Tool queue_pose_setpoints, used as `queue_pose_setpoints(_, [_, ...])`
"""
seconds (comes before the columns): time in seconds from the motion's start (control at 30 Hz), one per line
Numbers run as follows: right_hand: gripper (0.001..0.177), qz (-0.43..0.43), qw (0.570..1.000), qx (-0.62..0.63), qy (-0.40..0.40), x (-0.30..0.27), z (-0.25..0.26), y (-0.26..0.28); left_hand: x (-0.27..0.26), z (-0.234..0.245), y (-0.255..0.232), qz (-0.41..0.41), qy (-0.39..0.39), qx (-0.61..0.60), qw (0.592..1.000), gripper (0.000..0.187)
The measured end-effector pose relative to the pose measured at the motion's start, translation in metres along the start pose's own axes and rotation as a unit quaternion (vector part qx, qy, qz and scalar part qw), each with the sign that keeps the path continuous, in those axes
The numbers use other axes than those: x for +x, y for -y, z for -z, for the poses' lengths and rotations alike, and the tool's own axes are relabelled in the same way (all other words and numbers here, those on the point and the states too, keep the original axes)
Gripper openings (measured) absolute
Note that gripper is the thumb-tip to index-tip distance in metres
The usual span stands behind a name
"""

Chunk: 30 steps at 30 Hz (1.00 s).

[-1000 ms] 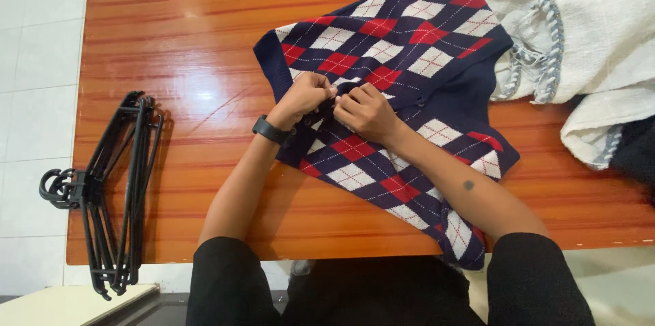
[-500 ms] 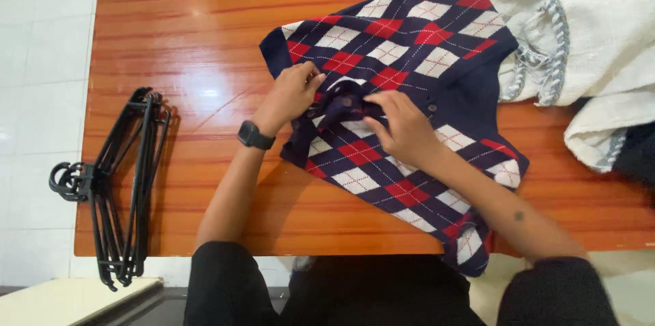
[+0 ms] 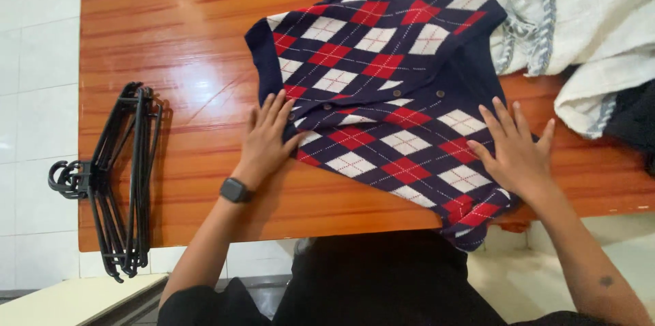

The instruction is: Smoothing and buttoning a diamond-patterned cardigan on a wooden table

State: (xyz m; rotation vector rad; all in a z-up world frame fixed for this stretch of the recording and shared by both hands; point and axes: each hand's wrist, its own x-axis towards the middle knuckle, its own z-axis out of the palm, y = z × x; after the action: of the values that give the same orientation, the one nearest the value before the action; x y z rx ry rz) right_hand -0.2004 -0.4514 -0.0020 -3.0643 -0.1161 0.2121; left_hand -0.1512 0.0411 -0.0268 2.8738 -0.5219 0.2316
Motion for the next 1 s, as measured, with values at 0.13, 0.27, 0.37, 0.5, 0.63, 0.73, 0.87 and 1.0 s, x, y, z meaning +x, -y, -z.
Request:
queue_pose_setpoints(0.13, [0.076, 0.005, 1.000, 0.017, 0.025, -0.010, 0.004, -0.002, -0.024, 0.023, 0.019, -0.044, 0.018, 0.078, 0.996, 0.062])
queue_pose_setpoints(0.27, [0.061, 0.064, 0.994, -0.054, -0.065, -0.021, -0.001, 0.010, -0.033, 0.043, 0.024, -0.010, 0.097, 0.066, 0.993, 0.066])
queue_pose_setpoints(0.37, [0.040, 0.119, 0.990, 0.000, -0.074, -0.033, -0.011, 0.021, -0.035, 0.057, 0.032, 0.009, 0.127, 0.068, 0.990, 0.065])
queue_pose_setpoints(0.5, [0.023, 0.196, 0.974, 0.111, -0.027, -0.047, -0.018, 0.030, -0.043, 0.060, 0.049, 0.053, 0.147, 0.129, 0.979, 0.072])
queue_pose_setpoints(0.63, [0.032, 0.214, 0.971, 0.099, 0.038, -0.015, 0.022, 0.025, -0.012, 0.095, 0.044, 0.123, 0.283, -0.025, 0.951, 0.071])
queue_pose_setpoints(0.73, [0.026, 0.215, 0.970, 0.117, 0.009, 0.040, 0.066, 0.030, 0.023, 0.114, 0.067, 0.033, 0.249, -0.245, 0.936, 0.088])
queue_pose_setpoints(0.87, [0.030, 0.130, 0.979, 0.051, -0.148, 0.165, 0.058, 0.022, 0.095, 0.084, 0.101, 0.165, 0.122, -0.233, 0.951, 0.060])
queue_pose_setpoints(1.0, [0.045, -0.034, 0.982, 0.066, -0.173, 0.282, 0.020, 0.035, 0.152, -0.020, 0.165, 0.149, -0.008, -0.040, 0.988, 0.055])
